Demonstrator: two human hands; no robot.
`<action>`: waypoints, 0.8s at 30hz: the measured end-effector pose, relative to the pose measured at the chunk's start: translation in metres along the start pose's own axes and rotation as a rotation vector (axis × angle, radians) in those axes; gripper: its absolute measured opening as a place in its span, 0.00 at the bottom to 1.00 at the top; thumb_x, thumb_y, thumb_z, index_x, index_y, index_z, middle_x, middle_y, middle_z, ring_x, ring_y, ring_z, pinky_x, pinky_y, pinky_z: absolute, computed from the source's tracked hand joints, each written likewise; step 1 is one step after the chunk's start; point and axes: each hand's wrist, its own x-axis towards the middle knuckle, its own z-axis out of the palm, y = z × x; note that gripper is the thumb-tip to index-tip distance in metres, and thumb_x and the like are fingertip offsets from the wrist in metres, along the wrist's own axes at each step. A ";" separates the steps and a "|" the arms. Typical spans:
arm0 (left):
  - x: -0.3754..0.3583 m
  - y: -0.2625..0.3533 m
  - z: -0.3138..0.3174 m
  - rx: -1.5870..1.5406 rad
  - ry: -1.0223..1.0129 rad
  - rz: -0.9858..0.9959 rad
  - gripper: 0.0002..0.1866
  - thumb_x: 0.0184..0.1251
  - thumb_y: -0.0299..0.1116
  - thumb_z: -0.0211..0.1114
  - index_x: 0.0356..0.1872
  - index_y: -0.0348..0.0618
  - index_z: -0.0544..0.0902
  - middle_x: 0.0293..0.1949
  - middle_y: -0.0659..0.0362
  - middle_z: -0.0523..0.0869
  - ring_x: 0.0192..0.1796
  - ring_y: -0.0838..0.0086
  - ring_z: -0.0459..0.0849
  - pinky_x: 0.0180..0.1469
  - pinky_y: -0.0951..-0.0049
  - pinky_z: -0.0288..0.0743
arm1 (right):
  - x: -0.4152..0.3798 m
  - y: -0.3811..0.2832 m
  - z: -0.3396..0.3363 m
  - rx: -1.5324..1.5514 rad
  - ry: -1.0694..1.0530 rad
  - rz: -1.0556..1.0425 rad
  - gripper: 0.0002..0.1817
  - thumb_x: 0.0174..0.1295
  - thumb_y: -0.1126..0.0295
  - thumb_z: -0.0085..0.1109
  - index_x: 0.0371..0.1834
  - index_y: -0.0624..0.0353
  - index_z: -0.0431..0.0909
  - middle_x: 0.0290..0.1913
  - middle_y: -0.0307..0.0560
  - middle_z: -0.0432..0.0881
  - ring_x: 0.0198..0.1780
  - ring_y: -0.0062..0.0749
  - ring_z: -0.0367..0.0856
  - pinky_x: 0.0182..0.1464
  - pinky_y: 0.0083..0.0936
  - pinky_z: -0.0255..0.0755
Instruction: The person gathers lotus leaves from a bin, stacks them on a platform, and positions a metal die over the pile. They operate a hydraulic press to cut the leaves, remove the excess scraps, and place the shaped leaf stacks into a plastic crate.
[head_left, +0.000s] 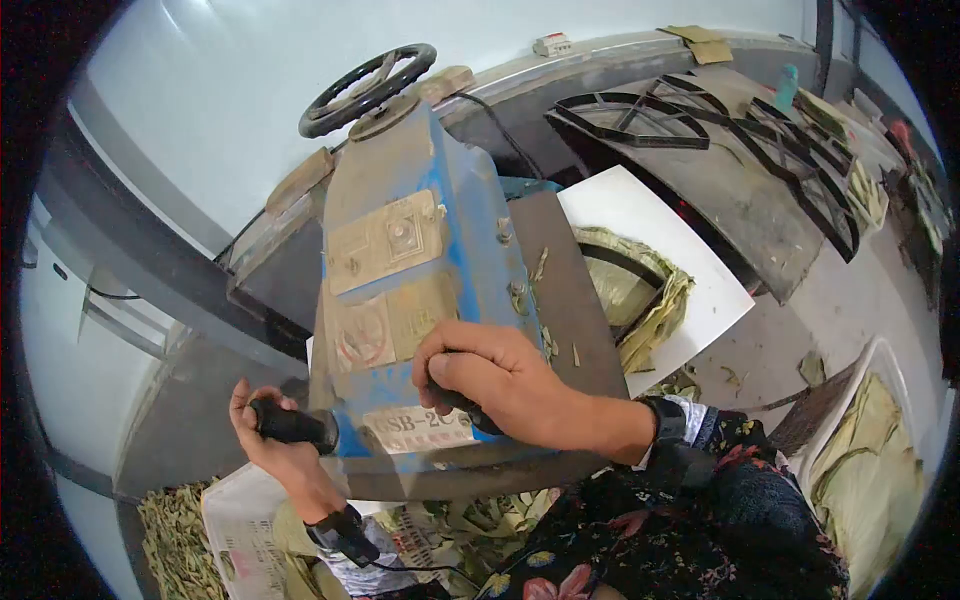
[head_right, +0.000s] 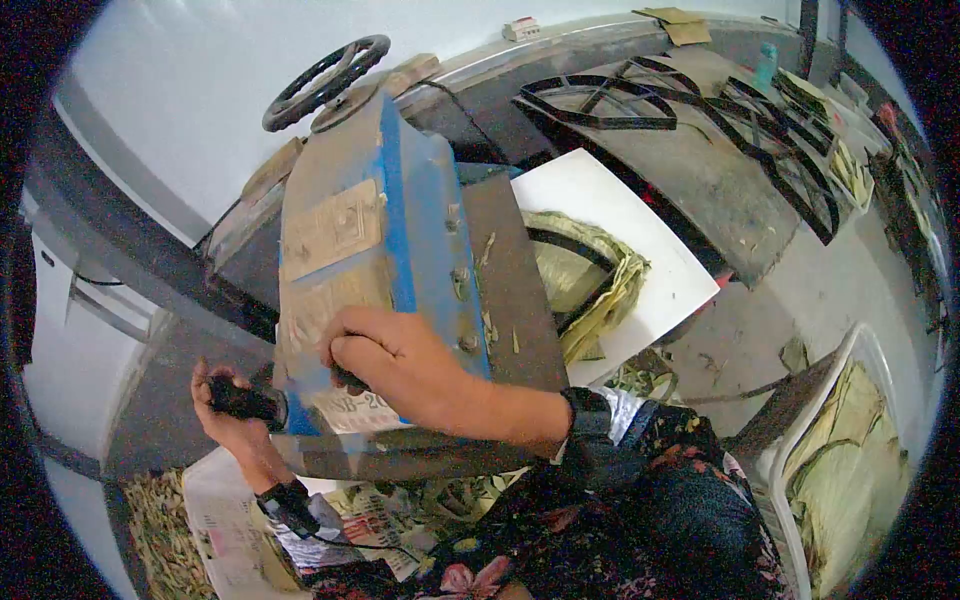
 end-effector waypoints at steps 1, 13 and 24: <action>0.000 -0.002 -0.002 -0.001 -0.004 -0.001 0.22 0.61 0.40 0.55 0.53 0.39 0.70 0.32 0.54 0.77 0.30 0.72 0.74 0.34 0.76 0.70 | -0.001 0.001 0.000 -0.014 0.006 0.012 0.09 0.66 0.73 0.42 0.35 0.65 0.73 0.30 0.40 0.75 0.32 0.21 0.70 0.38 0.20 0.66; -0.002 -0.010 -0.010 0.012 -0.028 0.016 0.22 0.61 0.40 0.55 0.53 0.39 0.69 0.33 0.54 0.77 0.31 0.72 0.74 0.34 0.76 0.70 | -0.004 0.004 -0.002 -0.153 0.034 -0.042 0.10 0.67 0.71 0.42 0.34 0.63 0.73 0.29 0.39 0.74 0.33 0.21 0.69 0.39 0.21 0.66; -0.040 0.031 0.054 -0.008 0.094 -0.127 0.23 0.65 0.42 0.54 0.55 0.37 0.70 0.33 0.55 0.77 0.32 0.71 0.75 0.36 0.74 0.71 | -0.013 -0.048 -0.044 -0.131 -0.011 -0.024 0.20 0.71 0.57 0.40 0.49 0.63 0.71 0.38 0.45 0.78 0.40 0.24 0.75 0.48 0.23 0.68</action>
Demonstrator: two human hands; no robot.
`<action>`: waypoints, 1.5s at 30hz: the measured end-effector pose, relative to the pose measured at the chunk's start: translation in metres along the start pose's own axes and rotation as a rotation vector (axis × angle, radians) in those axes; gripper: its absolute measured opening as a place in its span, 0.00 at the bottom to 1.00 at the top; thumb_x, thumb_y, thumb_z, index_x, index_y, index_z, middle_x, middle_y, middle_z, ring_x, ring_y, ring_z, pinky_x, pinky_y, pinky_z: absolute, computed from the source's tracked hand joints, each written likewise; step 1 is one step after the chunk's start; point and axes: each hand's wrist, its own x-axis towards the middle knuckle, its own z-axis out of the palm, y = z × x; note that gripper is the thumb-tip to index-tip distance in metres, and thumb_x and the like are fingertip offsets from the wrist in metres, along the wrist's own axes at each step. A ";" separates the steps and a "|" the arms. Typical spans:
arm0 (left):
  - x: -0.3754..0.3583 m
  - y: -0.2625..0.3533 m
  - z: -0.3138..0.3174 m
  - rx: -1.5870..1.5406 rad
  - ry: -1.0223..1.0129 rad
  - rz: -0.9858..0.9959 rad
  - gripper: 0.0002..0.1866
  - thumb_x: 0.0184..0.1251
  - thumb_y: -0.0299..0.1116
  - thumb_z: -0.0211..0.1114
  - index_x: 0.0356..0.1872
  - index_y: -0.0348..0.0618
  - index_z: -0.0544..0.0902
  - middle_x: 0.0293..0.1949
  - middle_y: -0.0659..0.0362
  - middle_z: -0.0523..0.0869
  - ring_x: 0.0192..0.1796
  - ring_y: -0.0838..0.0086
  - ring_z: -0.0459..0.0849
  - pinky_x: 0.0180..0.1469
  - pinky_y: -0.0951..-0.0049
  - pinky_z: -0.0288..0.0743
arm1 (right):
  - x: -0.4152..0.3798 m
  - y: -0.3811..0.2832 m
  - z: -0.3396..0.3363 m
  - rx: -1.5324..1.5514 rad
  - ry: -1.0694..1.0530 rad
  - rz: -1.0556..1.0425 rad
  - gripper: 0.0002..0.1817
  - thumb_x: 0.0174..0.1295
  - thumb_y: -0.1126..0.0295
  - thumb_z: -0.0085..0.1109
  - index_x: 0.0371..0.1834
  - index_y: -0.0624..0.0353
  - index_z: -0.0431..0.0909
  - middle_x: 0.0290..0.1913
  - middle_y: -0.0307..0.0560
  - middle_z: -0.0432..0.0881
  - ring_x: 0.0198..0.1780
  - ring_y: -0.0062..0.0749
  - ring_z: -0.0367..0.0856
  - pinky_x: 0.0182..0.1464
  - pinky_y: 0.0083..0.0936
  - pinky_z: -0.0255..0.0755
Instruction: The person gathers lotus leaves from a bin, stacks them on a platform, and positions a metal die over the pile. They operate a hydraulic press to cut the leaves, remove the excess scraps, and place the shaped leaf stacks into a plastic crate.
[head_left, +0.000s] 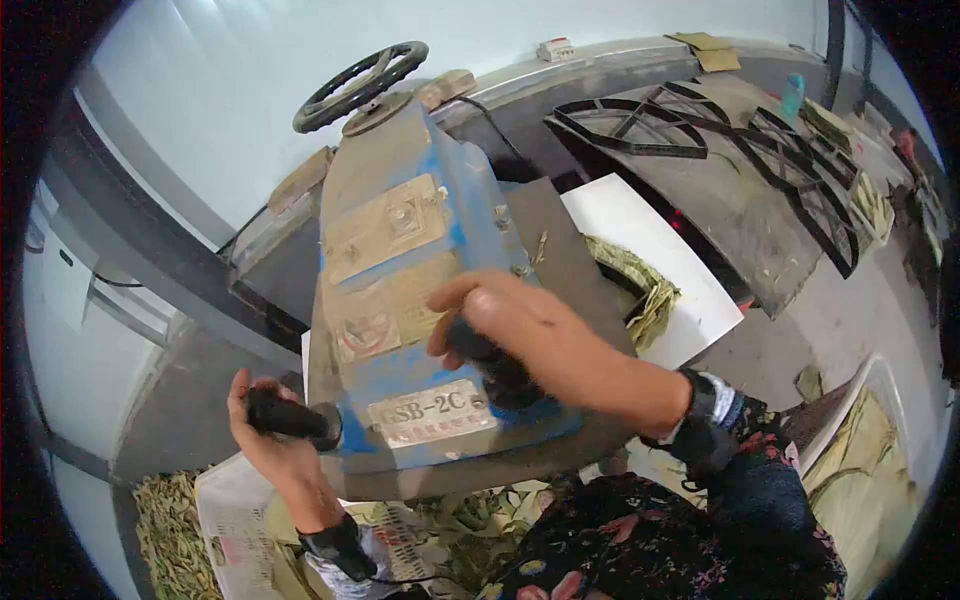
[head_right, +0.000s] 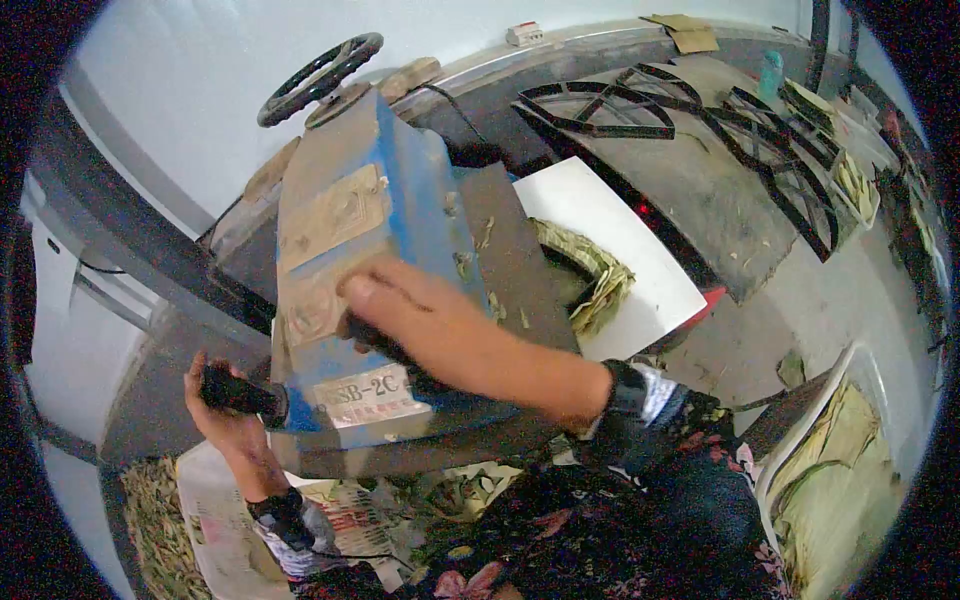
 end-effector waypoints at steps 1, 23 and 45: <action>-0.007 0.003 0.006 -0.002 0.009 -0.002 0.23 0.65 0.42 0.54 0.55 0.37 0.70 0.33 0.55 0.77 0.32 0.71 0.75 0.36 0.74 0.71 | -0.002 -0.005 -0.011 -0.026 -0.016 0.005 0.22 0.71 0.55 0.39 0.49 0.64 0.71 0.38 0.47 0.79 0.41 0.25 0.76 0.49 0.23 0.69; -0.097 -0.032 0.106 0.022 -0.345 -0.054 0.22 0.57 0.40 0.56 0.50 0.37 0.70 0.27 0.52 0.78 0.26 0.72 0.75 0.32 0.75 0.70 | -0.007 -0.031 -0.159 0.155 0.079 0.076 0.15 0.58 0.58 0.48 0.30 0.61 0.71 0.24 0.45 0.73 0.26 0.27 0.71 0.31 0.24 0.67; -0.101 -0.079 0.096 0.008 -0.560 0.207 0.13 0.69 0.25 0.44 0.54 0.40 0.63 0.33 0.53 0.79 0.30 0.76 0.77 0.35 0.76 0.72 | -0.011 -0.010 -0.160 0.027 0.304 -0.082 0.22 0.65 0.48 0.43 0.26 0.56 0.67 0.18 0.38 0.65 0.19 0.24 0.64 0.22 0.20 0.58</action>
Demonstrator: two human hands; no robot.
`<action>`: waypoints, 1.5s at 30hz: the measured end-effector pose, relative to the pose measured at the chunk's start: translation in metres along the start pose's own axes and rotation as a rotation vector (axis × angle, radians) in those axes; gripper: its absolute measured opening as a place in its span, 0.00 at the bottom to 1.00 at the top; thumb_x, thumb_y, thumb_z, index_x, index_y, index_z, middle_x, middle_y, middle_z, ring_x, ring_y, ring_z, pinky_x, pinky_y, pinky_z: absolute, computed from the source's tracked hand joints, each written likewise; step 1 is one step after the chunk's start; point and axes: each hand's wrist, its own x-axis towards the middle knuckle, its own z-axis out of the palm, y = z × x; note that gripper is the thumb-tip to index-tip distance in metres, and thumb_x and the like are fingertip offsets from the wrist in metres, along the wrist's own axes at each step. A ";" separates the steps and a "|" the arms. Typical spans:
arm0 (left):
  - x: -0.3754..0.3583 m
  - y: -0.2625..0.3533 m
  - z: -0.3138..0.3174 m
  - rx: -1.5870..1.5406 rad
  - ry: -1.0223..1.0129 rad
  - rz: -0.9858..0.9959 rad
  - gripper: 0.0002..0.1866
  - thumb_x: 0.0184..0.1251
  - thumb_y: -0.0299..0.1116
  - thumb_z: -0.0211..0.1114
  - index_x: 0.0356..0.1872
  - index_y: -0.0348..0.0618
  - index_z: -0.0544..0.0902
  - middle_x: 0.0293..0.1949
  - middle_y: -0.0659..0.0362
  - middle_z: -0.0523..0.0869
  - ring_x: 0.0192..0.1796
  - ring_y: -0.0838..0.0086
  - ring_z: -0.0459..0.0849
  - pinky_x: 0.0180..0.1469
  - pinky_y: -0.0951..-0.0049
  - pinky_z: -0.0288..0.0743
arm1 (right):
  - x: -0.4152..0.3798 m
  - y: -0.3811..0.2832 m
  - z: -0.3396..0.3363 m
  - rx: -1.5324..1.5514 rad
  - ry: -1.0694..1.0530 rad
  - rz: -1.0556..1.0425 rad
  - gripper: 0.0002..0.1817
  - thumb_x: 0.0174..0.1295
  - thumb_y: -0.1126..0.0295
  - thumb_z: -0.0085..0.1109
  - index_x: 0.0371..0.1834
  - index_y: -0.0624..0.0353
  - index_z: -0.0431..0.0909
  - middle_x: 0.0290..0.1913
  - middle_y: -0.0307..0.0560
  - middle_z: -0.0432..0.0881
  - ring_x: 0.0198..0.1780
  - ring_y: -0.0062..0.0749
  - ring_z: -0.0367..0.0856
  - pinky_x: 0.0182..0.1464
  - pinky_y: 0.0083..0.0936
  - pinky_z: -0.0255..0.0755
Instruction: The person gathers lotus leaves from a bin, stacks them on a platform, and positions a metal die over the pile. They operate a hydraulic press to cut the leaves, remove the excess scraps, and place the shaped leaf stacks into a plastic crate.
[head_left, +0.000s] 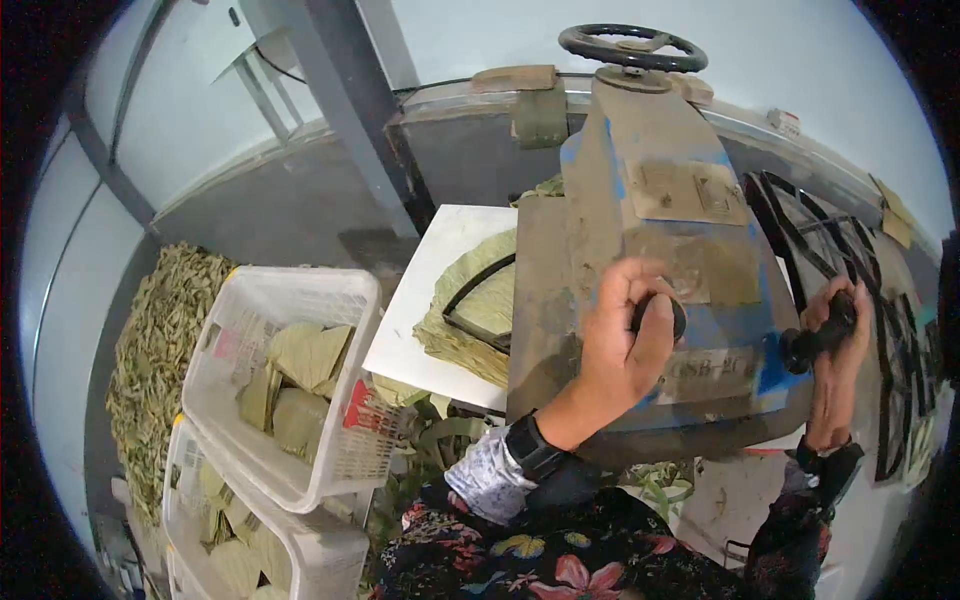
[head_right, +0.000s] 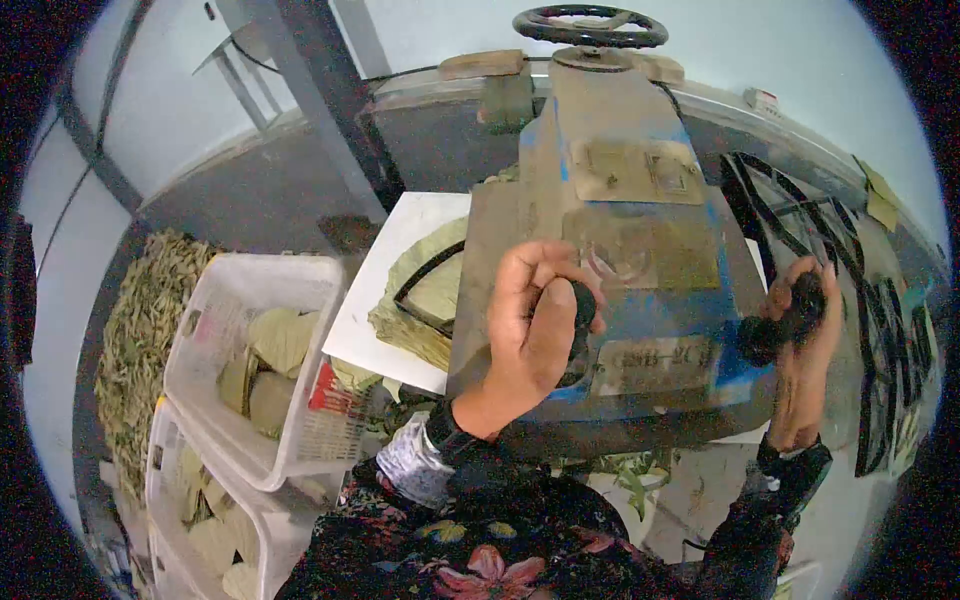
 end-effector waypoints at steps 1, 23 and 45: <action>0.002 0.003 -0.003 0.034 0.038 0.026 0.15 0.67 0.23 0.48 0.54 0.39 0.64 0.33 0.56 0.79 0.30 0.79 0.75 0.33 0.77 0.71 | -0.001 -0.004 0.009 -0.010 0.027 -0.034 0.23 0.67 0.47 0.41 0.26 0.56 0.67 0.18 0.38 0.65 0.20 0.23 0.64 0.23 0.20 0.59; -0.004 0.020 -0.194 0.919 0.145 -0.097 0.46 0.55 0.41 0.66 0.66 0.24 0.51 0.64 0.34 0.59 0.64 0.42 0.61 0.67 0.51 0.52 | -0.009 0.108 -0.063 -1.544 0.172 0.136 0.38 0.58 0.54 0.58 0.64 0.70 0.58 0.64 0.67 0.60 0.65 0.53 0.62 0.65 0.38 0.59; -0.081 -0.045 -0.111 1.079 -0.490 -0.004 0.34 0.42 0.39 0.72 0.54 0.38 0.72 0.45 0.49 0.80 0.48 0.54 0.78 0.51 0.60 0.71 | 0.027 0.049 -0.034 -1.160 0.041 0.093 0.17 0.55 0.68 0.61 0.45 0.66 0.76 0.33 0.51 0.83 0.33 0.29 0.77 0.40 0.28 0.71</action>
